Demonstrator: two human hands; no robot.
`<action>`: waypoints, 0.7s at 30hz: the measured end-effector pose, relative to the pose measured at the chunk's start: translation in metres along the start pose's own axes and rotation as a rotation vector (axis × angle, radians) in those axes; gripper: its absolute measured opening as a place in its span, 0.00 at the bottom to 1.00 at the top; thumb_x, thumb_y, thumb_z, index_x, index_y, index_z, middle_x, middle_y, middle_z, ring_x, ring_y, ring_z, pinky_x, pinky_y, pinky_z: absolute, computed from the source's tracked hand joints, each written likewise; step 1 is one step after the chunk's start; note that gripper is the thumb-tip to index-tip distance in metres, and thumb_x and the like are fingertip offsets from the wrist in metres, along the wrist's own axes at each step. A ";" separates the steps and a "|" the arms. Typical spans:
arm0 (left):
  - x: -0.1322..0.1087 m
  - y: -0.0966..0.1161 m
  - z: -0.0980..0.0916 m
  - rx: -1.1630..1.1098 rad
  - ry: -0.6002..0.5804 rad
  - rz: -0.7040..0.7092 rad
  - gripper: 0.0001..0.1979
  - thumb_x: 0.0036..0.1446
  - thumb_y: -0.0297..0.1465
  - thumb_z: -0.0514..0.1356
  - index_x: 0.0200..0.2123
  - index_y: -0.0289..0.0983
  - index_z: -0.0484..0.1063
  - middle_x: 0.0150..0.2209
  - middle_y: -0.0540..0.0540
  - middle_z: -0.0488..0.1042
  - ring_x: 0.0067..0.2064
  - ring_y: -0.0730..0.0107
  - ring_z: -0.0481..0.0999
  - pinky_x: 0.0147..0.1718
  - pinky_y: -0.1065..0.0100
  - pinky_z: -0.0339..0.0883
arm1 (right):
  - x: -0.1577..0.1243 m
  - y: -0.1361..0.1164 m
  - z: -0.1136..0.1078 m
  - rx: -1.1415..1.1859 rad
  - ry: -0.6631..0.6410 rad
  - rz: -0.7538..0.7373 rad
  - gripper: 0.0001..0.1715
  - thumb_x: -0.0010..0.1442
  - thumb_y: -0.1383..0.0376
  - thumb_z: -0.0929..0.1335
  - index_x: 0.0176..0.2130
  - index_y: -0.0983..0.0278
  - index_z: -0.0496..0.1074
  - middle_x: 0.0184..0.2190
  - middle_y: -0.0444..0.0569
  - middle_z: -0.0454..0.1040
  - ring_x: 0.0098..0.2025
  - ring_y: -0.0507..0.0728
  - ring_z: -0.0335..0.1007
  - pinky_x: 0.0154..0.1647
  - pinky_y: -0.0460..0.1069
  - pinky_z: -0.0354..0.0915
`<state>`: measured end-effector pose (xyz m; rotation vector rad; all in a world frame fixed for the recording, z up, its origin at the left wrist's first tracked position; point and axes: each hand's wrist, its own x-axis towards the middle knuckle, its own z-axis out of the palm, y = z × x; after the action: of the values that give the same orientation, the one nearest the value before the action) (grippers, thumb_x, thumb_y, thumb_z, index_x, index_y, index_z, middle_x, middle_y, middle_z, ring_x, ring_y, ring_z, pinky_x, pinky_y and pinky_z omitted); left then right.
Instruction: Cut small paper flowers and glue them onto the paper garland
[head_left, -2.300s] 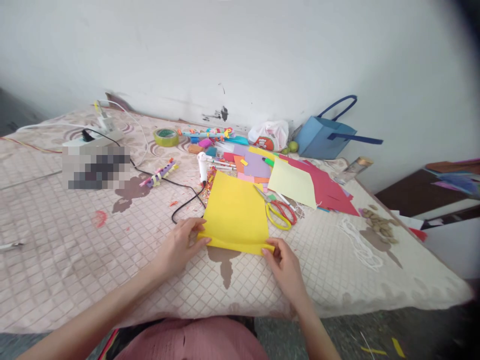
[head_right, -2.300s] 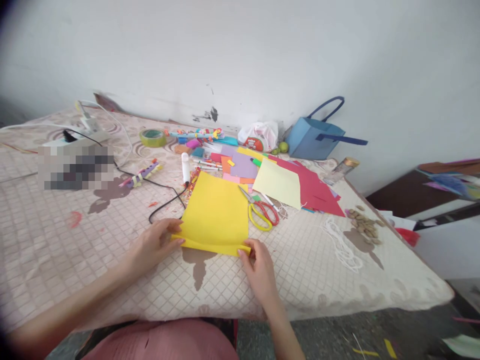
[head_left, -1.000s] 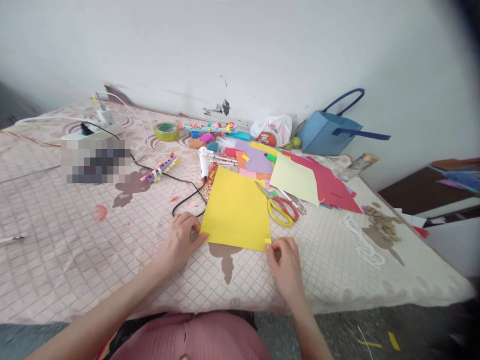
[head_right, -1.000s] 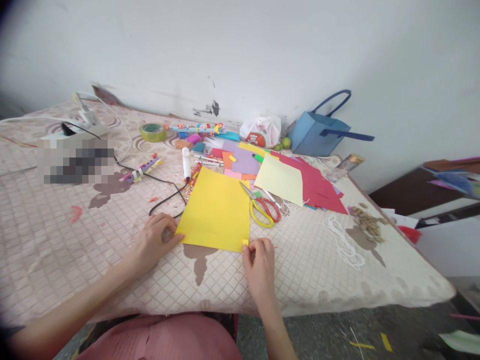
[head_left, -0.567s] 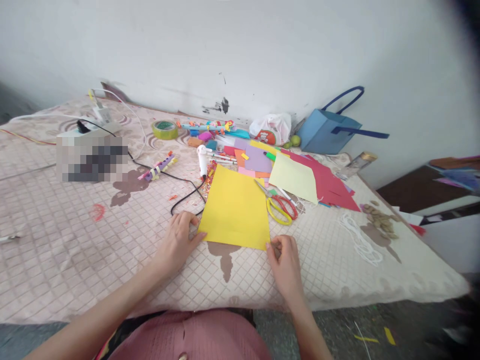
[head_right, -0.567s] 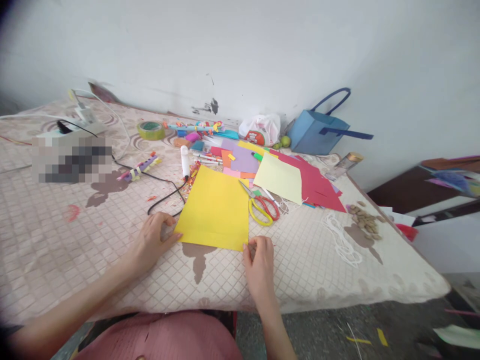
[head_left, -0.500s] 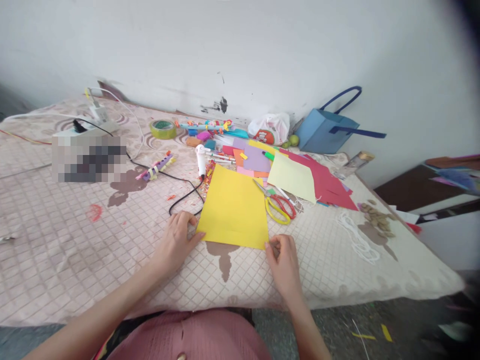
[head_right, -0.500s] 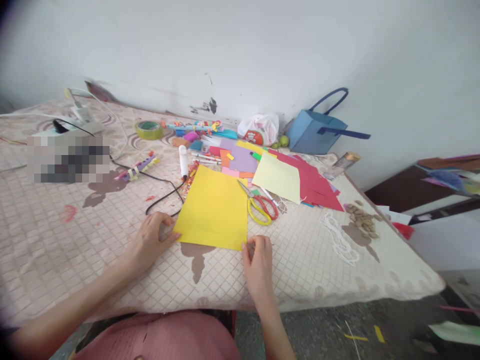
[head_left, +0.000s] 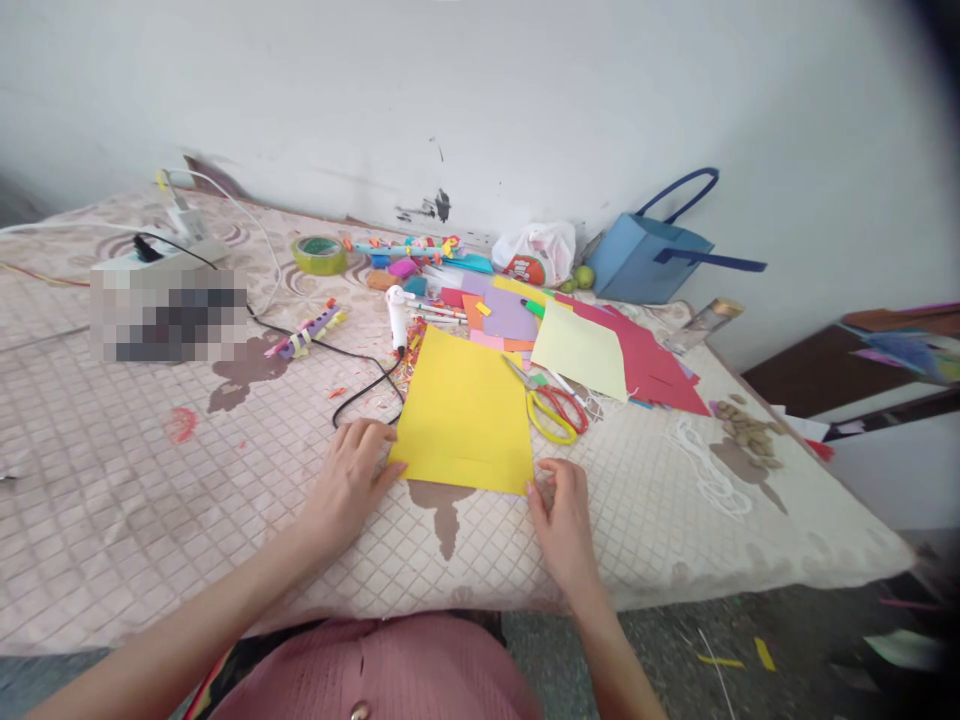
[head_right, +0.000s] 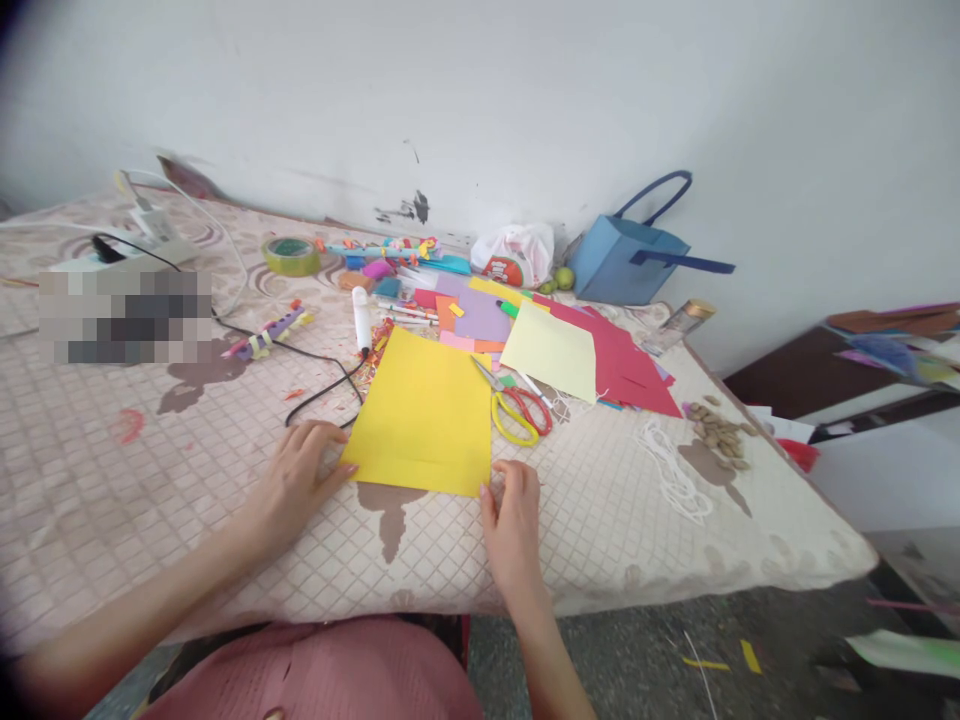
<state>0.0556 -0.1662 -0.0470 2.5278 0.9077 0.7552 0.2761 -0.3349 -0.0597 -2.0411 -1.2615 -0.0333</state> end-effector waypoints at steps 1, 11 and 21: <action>0.000 0.002 -0.002 0.039 -0.013 0.032 0.11 0.56 0.27 0.54 0.44 0.37 0.62 0.44 0.42 0.64 0.46 0.58 0.64 0.44 0.55 0.61 | 0.000 0.000 0.000 -0.001 -0.003 -0.005 0.14 0.57 0.68 0.61 0.45 0.64 0.60 0.41 0.53 0.61 0.43 0.60 0.59 0.43 0.56 0.61; 0.018 0.006 -0.012 0.363 -0.309 0.666 0.31 0.57 0.25 0.55 0.60 0.56 0.50 0.63 0.46 0.52 0.63 0.50 0.48 0.55 0.47 0.47 | 0.001 0.000 0.000 -0.002 0.001 -0.012 0.12 0.58 0.68 0.61 0.44 0.63 0.61 0.41 0.53 0.61 0.45 0.60 0.59 0.45 0.57 0.61; 0.022 0.006 -0.010 0.402 -0.392 0.765 0.30 0.57 0.24 0.54 0.59 0.54 0.52 0.62 0.48 0.55 0.63 0.53 0.51 0.56 0.47 0.47 | -0.001 0.002 0.001 -0.009 0.011 -0.022 0.11 0.58 0.68 0.61 0.43 0.63 0.61 0.41 0.52 0.62 0.45 0.60 0.59 0.45 0.57 0.61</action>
<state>0.0667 -0.1542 -0.0278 3.2420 -0.0809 0.2314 0.2768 -0.3350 -0.0622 -2.0318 -1.2795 -0.0605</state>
